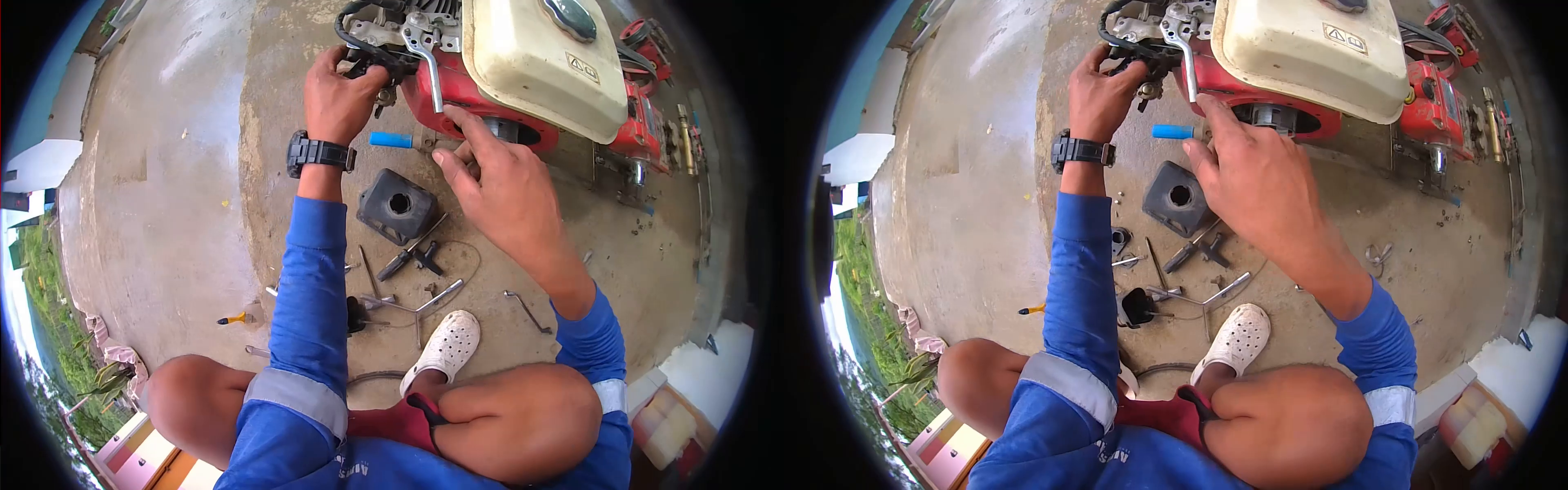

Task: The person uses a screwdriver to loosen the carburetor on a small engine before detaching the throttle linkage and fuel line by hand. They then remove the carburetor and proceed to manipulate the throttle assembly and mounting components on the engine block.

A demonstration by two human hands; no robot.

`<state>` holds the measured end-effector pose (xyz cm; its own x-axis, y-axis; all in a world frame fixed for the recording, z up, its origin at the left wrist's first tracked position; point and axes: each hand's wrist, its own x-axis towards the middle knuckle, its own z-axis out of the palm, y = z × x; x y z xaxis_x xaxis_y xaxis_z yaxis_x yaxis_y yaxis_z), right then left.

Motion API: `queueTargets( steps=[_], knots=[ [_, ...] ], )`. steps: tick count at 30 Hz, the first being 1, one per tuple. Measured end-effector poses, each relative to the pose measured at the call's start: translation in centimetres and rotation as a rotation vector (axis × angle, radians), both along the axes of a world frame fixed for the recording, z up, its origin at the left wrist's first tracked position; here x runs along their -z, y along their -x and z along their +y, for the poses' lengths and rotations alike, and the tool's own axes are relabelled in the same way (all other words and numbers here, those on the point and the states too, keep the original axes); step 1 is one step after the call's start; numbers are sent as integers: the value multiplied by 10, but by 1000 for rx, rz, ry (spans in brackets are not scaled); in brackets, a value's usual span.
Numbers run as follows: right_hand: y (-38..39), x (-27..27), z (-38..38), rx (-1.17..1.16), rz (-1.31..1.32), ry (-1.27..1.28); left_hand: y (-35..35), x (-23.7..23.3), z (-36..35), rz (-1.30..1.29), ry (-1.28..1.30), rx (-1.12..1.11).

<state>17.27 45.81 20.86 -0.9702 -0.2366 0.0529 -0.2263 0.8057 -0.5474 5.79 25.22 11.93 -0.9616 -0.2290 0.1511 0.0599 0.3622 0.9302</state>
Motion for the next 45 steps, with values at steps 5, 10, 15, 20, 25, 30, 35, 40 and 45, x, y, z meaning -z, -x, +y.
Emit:
queueTargets(
  steps=[5,10,15,20,25,30,35,40,45],
  knots=[
    [-8,-40,-21,-175,-58,-77,1,11,6,67,-102,-73],
    [9,-24,-59,35,-415,154,3,30,23,285,-257,-251],
    [32,38,-94,261,-171,331,-6,21,21,165,-419,-139],
    [39,89,-102,362,194,152,-6,22,19,178,-351,-169],
    [41,77,-118,421,167,175,-2,32,7,120,-487,37],
    [42,79,-120,493,64,303,-3,58,-22,-118,-1104,322],
    [44,89,-110,451,136,313,-3,42,-14,-89,-1058,231],
    [42,73,-118,450,5,402,9,53,0,-69,-1053,225],
    [40,85,-118,435,65,388,9,54,-4,-57,-1013,211]
  ],
)
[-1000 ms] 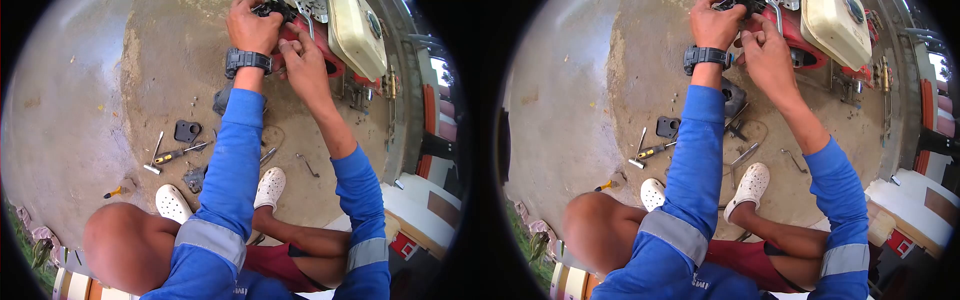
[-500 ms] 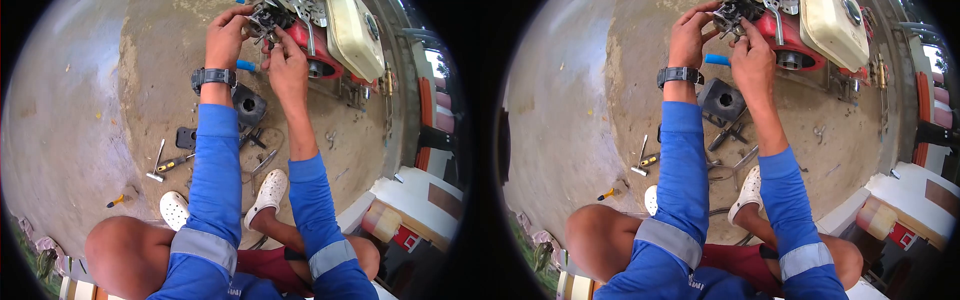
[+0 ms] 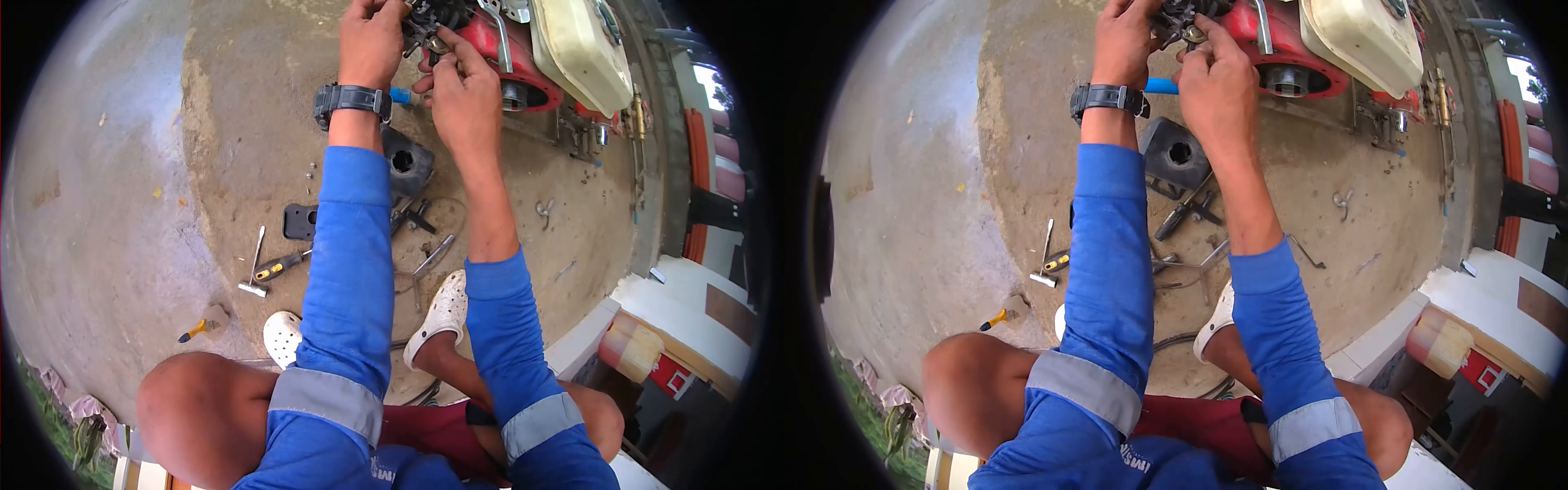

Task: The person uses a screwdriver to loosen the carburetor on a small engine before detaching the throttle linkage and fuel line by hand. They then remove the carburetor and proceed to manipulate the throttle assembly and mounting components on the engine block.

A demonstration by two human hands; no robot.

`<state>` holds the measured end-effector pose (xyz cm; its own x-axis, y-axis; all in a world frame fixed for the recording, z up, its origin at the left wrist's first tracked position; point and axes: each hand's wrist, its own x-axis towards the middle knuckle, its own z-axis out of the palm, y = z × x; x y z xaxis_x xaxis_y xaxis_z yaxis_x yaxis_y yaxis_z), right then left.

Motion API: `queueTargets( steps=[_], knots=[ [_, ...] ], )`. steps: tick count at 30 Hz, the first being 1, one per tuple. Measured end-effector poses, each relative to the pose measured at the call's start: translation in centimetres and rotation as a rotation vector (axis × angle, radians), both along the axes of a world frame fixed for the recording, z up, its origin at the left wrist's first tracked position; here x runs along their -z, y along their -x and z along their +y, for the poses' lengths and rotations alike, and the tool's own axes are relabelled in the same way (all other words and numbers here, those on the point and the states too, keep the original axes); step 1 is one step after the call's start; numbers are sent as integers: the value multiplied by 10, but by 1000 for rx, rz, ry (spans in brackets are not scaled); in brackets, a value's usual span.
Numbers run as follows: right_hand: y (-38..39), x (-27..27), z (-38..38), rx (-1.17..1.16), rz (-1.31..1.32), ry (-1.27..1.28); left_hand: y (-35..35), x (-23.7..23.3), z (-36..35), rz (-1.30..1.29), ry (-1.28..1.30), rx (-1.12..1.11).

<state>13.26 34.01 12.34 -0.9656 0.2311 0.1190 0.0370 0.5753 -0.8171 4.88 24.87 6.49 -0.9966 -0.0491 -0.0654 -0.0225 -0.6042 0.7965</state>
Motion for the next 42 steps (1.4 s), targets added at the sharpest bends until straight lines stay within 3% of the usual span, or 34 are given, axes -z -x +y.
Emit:
queueTargets(
  steps=[5,7,9,11,13,16,19,27,31,33,35,37,42],
  knots=[
    [-7,-6,-5,65,-3,63,5,0,5,-53,42,11],
    [-14,-4,-9,105,129,-11,-3,-7,4,-83,-11,-31],
    [-24,-1,-9,154,169,3,-11,-11,7,-51,93,-42],
    [-31,2,-6,337,180,362,-20,-23,13,-78,108,-241],
    [-34,4,6,369,206,380,-30,-30,15,-68,225,-292],
    [-27,2,23,236,321,560,-38,-45,15,149,477,-609],
    [-22,-10,26,153,286,610,-37,-44,21,283,677,-662],
    [-16,-14,38,191,249,621,-29,-38,19,411,1093,-858],
    [-16,-16,35,191,234,644,-16,-49,20,343,961,-730],
    [-15,-15,32,205,267,626,-12,-55,28,207,737,-472],
    [-15,-15,29,221,294,604,-7,-53,29,183,883,-512],
    [-14,-16,27,237,294,609,-4,-51,27,164,690,-414],
    [-13,-20,18,276,326,649,-3,-46,17,195,583,-329]
  ],
)
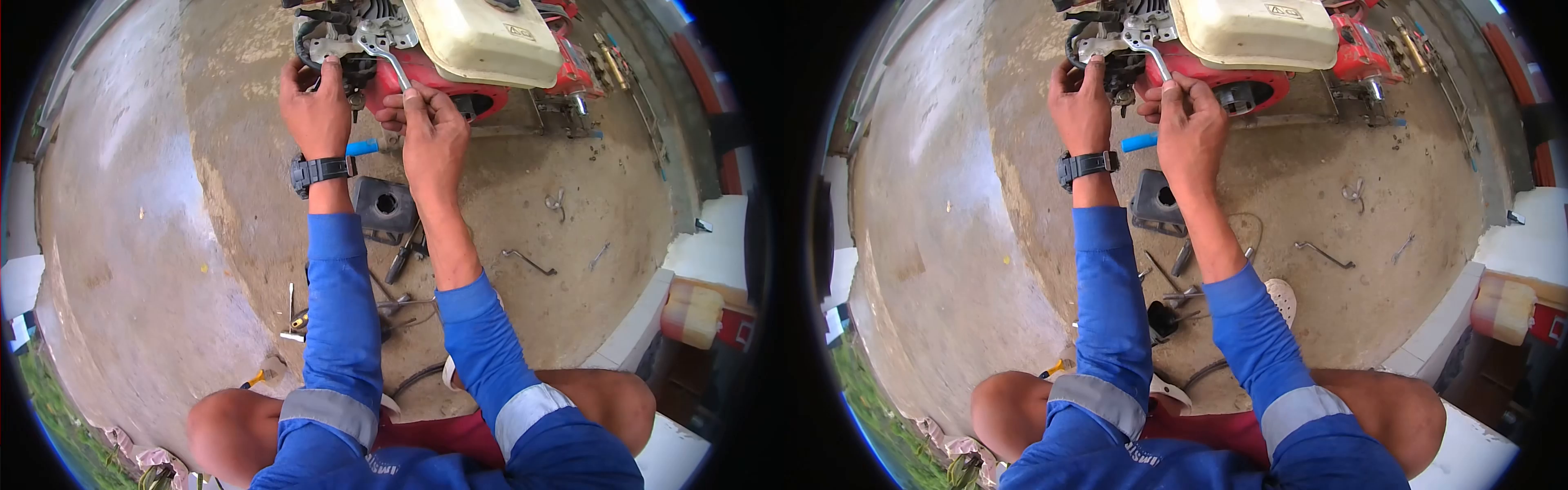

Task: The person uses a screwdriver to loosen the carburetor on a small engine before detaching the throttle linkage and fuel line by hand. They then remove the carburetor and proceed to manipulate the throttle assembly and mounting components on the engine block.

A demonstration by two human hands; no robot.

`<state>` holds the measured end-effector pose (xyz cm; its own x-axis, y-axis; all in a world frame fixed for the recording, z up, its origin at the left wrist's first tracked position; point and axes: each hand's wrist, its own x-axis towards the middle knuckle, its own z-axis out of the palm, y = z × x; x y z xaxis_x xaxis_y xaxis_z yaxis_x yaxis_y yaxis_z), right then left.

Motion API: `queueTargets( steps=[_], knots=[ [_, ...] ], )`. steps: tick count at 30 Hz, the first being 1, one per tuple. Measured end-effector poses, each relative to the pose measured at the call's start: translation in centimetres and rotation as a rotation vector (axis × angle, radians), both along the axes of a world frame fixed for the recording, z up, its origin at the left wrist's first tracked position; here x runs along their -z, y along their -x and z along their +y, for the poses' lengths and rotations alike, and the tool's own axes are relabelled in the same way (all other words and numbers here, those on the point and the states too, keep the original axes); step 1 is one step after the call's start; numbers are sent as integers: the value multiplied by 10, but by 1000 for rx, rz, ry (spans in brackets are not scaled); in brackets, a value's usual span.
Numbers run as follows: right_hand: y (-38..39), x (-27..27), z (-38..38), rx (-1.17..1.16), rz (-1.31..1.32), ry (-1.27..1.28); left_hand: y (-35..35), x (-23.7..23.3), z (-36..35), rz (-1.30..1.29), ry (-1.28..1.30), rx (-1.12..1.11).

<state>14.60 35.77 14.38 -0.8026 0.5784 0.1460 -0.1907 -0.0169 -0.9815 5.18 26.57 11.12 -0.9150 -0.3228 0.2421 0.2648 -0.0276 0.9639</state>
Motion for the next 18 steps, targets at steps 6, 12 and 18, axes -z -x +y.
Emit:
queueTargets(
  steps=[6,12,18],
  knots=[
    [0,1,-5,34,14,21,-6,-5,-7,-41,-159,120],
    [-1,2,0,9,15,28,-10,-10,-10,-99,-263,156],
    [-7,-9,22,6,-153,-333,0,-15,-17,-169,-285,176]
  ],
)
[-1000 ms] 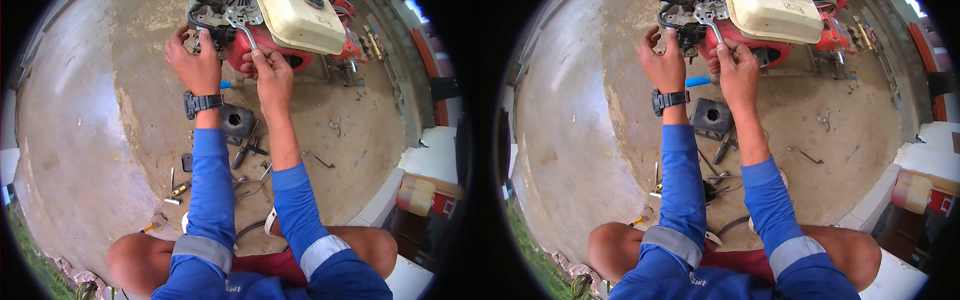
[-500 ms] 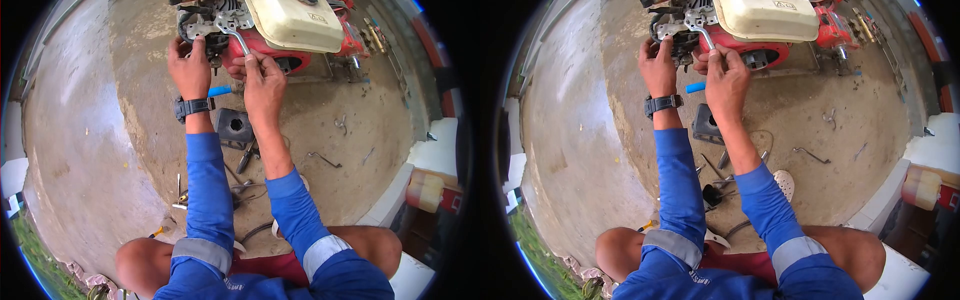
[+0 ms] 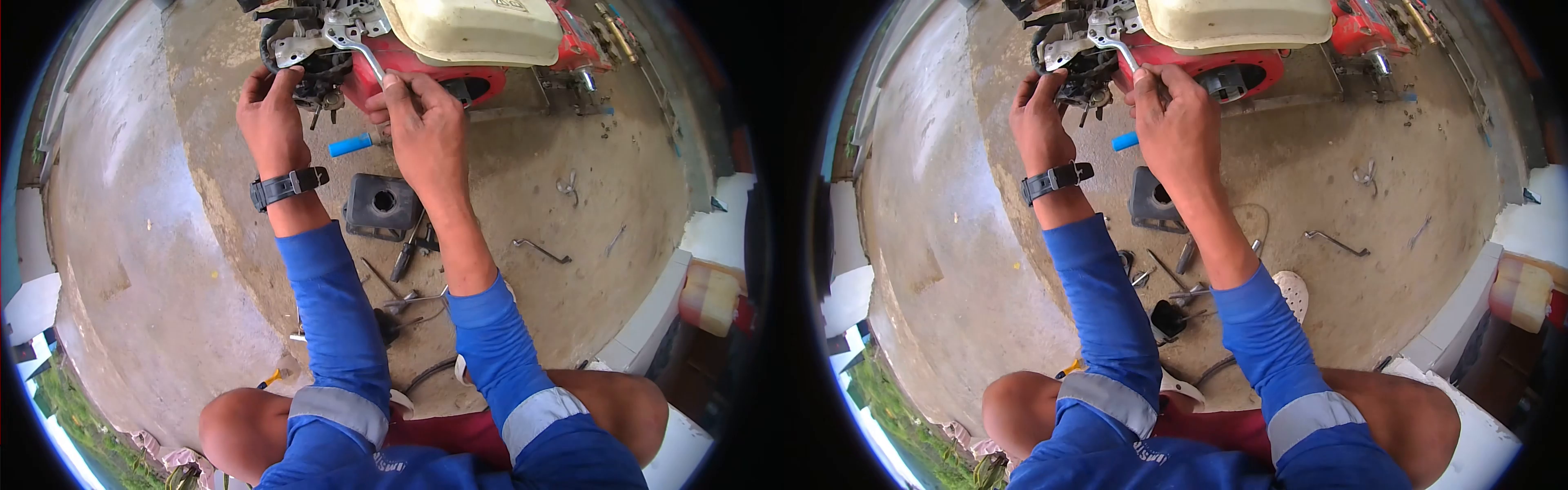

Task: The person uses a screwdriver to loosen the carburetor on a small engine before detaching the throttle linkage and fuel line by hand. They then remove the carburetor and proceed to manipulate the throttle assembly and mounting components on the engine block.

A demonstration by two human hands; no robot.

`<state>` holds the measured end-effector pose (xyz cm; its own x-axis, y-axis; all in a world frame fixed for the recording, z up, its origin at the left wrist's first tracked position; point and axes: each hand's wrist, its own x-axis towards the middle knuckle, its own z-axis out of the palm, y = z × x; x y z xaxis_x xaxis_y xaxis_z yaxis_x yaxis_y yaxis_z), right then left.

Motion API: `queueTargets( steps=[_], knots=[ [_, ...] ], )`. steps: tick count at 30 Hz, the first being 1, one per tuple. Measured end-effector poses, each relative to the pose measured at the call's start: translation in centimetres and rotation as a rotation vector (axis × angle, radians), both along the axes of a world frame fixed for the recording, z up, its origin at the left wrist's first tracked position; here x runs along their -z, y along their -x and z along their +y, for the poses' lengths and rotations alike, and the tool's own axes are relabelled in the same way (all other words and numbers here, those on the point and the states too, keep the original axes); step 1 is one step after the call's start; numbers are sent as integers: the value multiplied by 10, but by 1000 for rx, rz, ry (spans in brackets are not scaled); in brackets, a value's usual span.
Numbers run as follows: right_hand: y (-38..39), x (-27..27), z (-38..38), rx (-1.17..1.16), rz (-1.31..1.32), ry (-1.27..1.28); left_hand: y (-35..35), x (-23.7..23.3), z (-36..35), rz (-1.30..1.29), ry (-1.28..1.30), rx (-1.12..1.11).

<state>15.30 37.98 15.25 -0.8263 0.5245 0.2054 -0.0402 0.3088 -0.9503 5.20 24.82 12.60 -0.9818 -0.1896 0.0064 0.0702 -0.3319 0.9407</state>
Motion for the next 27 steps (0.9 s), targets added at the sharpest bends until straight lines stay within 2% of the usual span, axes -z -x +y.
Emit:
queueTargets(
  steps=[1,2,4,8,10,11,13,14,15,17,19,22,23,26,27],
  knots=[
    [0,-4,4,15,-82,-275,0,-2,-2,0,3,-2],
    [1,-8,4,12,-81,-272,0,-4,-4,-14,55,9],
    [3,-12,4,192,89,-701,-1,-8,-6,-31,111,20],
    [-3,-12,-10,248,156,-855,1,-10,-10,-34,110,67],
    [-8,-18,-39,70,211,-572,2,-6,-13,-36,127,70],
    [-6,-12,-47,65,203,-568,4,-4,-13,0,91,94],
    [6,6,-55,-113,-41,-108,4,-4,-12,38,56,118],
    [14,18,-52,-122,21,37,2,-4,-10,38,53,105],
    [17,21,-52,-122,20,41,0,-4,-9,37,50,91],
    [21,26,-54,-141,86,578,1,-3,-10,45,44,101],
    [24,32,-58,-161,148,662,2,-2,-10,52,34,109],
    [27,30,-56,-125,243,1000,4,0,-9,70,56,75],
    [28,29,-55,-122,243,1003,5,3,-11,68,52,90],
    [26,34,-47,-238,247,1069,2,4,-12,59,92,98],
    [29,35,-44,-416,335,1210,2,3,-12,66,127,85]
  ],
)
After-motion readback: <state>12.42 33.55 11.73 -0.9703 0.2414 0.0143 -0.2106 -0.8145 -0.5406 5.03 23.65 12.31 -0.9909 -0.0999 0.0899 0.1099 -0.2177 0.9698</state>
